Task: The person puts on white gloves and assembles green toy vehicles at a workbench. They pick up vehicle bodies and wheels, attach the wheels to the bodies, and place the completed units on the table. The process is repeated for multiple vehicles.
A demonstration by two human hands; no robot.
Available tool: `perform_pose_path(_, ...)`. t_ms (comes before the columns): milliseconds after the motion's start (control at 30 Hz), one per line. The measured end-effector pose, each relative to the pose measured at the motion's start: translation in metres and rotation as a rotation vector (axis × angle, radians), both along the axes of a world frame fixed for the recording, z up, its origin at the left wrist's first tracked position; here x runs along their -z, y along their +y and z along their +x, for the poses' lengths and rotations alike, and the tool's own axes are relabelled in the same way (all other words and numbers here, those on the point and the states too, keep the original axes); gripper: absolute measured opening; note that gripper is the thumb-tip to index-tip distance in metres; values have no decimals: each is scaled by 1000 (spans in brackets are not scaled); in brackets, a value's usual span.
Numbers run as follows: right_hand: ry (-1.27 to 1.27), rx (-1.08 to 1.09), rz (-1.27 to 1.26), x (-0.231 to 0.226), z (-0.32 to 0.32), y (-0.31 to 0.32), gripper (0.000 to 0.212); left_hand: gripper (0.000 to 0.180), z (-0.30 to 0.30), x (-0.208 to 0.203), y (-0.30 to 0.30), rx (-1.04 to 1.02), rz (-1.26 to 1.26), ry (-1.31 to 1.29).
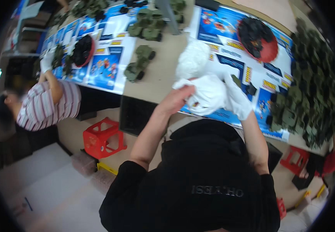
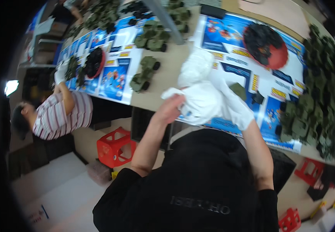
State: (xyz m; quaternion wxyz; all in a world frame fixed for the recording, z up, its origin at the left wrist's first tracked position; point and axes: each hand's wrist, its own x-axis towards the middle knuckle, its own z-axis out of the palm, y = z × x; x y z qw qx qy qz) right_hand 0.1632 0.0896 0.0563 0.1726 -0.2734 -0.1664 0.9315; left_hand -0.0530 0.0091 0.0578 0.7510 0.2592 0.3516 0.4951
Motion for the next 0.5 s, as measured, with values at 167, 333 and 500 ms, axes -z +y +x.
perform_pose_path(167, -175, 573, 258, -16, -5, 13, 40, 46, -19, 5, 6, -56, 25, 346)
perform_pose_path(333, -557, 213, 1076, -56, -40, 37, 24, 47, -14, 15, 13, -280, 19, 247)
perform_pose_path(500, -816, -61, 2247, -77, -89, -3, 15, 52, 3, -20, 18, -429, 10, -305)
